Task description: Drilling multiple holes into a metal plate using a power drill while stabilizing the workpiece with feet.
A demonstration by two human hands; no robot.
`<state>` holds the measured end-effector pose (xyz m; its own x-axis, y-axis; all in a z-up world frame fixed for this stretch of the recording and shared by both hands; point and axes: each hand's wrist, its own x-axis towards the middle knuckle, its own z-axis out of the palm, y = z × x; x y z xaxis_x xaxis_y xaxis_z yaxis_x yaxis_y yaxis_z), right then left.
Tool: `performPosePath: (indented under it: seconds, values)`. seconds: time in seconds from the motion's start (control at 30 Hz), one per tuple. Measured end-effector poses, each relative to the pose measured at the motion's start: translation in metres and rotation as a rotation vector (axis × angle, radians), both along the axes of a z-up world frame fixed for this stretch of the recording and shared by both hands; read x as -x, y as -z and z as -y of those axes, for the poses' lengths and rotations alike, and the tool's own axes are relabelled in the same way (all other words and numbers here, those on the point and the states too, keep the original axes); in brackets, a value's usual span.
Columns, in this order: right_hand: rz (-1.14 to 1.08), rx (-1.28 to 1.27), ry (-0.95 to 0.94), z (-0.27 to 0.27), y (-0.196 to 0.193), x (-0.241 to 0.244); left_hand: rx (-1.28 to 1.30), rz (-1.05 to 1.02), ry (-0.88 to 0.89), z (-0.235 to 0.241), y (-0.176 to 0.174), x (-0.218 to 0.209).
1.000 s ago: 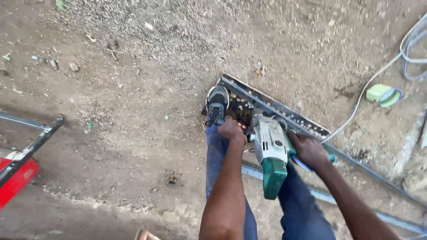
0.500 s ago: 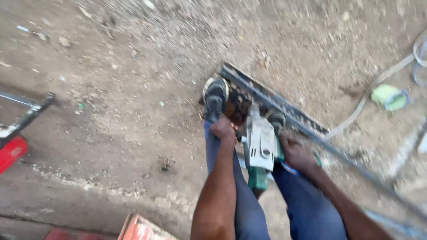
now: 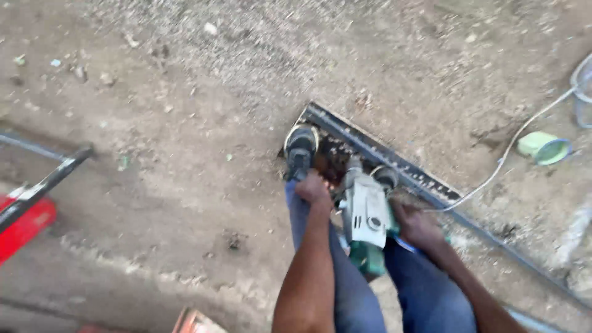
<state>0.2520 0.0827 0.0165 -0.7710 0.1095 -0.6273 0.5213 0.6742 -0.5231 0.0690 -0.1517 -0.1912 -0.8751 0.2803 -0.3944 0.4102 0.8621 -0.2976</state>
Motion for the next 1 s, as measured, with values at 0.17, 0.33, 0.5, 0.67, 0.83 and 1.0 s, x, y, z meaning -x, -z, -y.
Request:
performPosePath:
  seconds: [0.17,0.33,0.5,0.67,0.83,1.0]
  values:
    - [0.083,0.129,0.116,-0.014,-0.029,0.014,-0.099,-0.122,0.001,-0.029,-0.001,-0.028]
    - [0.228,0.154,0.096,-0.023,-0.034,0.027,-0.008,0.044,-0.058,-0.057,-0.034,0.014]
    - [0.245,0.162,0.102,-0.027,-0.026,0.028,0.085,0.238,-0.100,-0.087,-0.069,0.048]
    - [0.320,0.176,0.104,-0.021,-0.017,0.033,0.232,0.509,-0.163,-0.110,-0.103,0.083]
    - [0.326,0.165,0.103,-0.020,-0.018,0.008,0.340,0.723,-0.214,-0.141,-0.143,0.095]
    - [0.249,0.063,0.073,-0.027,-0.029,0.037,0.429,0.871,-0.273,-0.147,-0.159,0.122]
